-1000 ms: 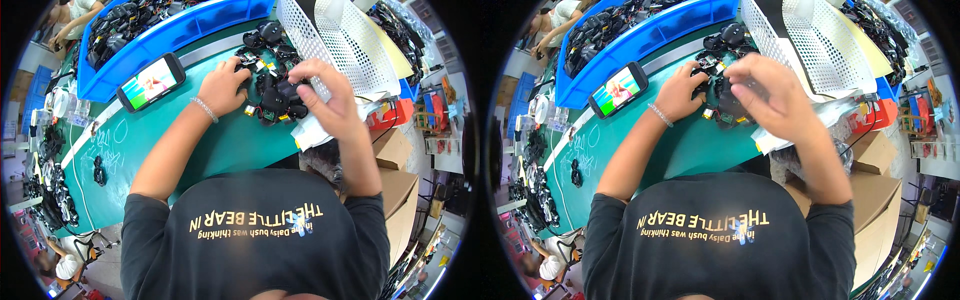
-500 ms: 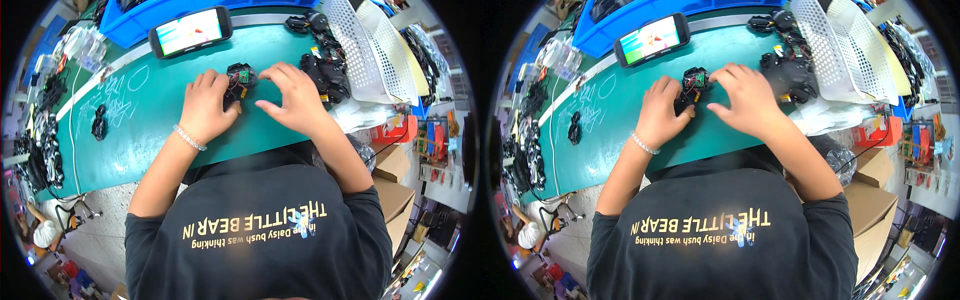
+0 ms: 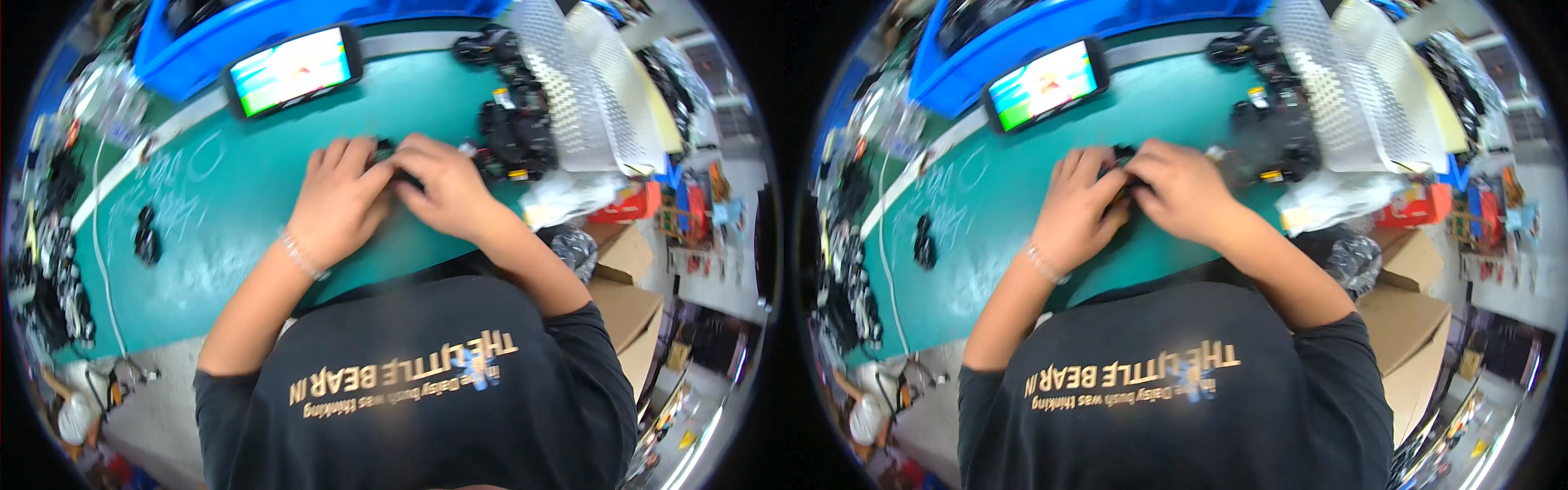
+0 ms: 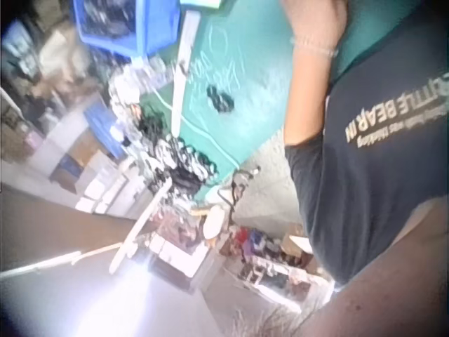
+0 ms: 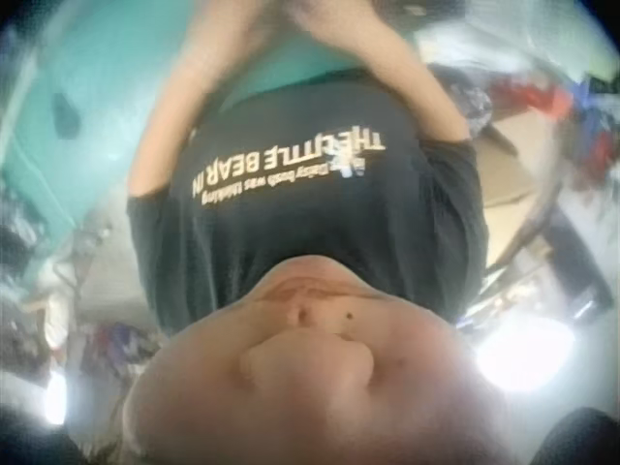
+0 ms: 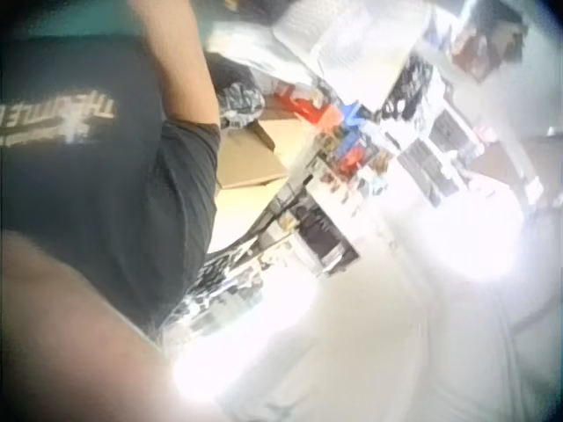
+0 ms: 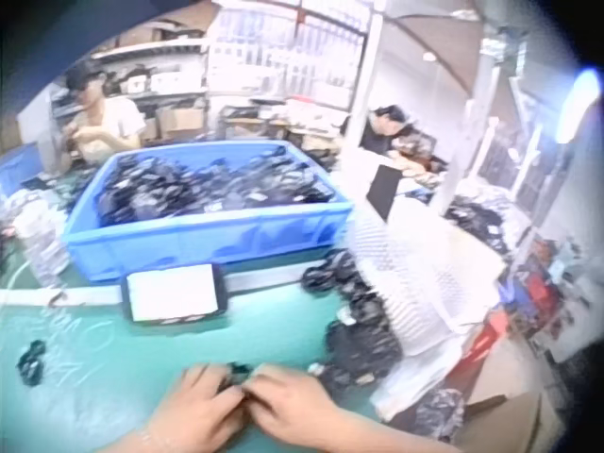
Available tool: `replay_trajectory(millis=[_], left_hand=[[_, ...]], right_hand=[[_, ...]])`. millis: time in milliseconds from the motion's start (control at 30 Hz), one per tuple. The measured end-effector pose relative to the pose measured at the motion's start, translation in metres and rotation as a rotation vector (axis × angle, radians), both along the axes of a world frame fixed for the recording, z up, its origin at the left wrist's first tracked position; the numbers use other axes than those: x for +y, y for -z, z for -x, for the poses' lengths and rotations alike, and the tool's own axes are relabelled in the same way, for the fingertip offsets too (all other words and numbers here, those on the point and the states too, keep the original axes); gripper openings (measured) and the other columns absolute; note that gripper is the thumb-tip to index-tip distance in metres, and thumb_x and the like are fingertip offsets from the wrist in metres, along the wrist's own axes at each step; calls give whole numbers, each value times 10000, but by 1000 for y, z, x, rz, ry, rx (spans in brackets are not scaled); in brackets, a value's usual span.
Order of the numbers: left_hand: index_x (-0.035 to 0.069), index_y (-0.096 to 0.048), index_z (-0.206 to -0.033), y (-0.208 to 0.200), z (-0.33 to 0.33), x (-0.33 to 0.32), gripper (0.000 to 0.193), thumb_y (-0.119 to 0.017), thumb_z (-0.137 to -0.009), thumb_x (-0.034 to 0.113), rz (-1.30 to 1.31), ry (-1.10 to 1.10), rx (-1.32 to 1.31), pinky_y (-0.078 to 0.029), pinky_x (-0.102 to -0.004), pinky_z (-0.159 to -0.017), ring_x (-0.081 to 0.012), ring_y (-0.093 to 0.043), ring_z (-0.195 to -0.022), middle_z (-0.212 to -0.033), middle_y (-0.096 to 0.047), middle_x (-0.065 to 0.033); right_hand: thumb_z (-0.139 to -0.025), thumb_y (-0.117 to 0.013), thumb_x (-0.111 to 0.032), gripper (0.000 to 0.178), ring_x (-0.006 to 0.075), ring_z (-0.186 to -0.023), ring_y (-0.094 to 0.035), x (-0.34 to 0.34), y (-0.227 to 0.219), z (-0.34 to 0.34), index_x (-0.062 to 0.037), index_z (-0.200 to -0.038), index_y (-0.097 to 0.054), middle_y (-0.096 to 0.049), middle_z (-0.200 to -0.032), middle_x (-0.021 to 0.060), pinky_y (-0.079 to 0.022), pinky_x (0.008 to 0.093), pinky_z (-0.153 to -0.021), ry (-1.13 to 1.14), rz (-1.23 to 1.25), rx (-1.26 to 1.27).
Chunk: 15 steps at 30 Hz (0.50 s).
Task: The person assembles small electronic components by inserting batteries and connecting wires. They handle the components one by one, placing them into a blue bin or onto the table after assembly.
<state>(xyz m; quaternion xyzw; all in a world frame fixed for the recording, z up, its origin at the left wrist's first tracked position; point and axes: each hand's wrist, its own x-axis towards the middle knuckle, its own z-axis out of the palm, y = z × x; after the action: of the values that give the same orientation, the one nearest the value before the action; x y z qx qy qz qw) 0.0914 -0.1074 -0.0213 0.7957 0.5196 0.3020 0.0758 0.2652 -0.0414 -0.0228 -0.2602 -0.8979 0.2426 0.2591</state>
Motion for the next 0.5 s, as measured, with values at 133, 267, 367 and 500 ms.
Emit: replay_trajectory(millis=[133,267,367,500], left_hand=[[21,-532,-790,-16,0,7,186,-657,-654,43,139,121,128,-393,-401,-750,-310,-473,-860,-914,-480,-123],[13,-531,-776,-27,-3,19,153,-652,-685,36,236,208,140,-394,-375,-749,-302,-467,-830,-876,-475,-129],[20,-545,-818,-14,-1,24,114,-625,-738,9,282,120,-291,-404,-354,-743,-280,-485,-826,-865,-491,-128],[45,-527,-872,6,2,13,92,-591,-855,109,330,-233,-1085,-369,-291,-782,-168,-448,-850,-877,-451,-49]], right_hand=[[-779,-642,-78,190,207,-796,-582,42,-67,-43,-26,-955,-599,-586,-865,78,-455,326,-694,37,-91,46],[-798,-646,-132,174,139,-755,-568,148,-120,-121,-21,-929,-618,-618,-821,52,-457,276,-704,315,-230,164],[-827,-637,-158,194,140,-799,-568,234,-107,-186,-28,-971,-627,-640,-865,56,-454,285,-758,443,-31,-315],[-745,-714,-198,384,219,-932,-619,266,-129,-190,-85,-1103,-632,-672,-973,90,-476,327,-810,380,111,-1043]])
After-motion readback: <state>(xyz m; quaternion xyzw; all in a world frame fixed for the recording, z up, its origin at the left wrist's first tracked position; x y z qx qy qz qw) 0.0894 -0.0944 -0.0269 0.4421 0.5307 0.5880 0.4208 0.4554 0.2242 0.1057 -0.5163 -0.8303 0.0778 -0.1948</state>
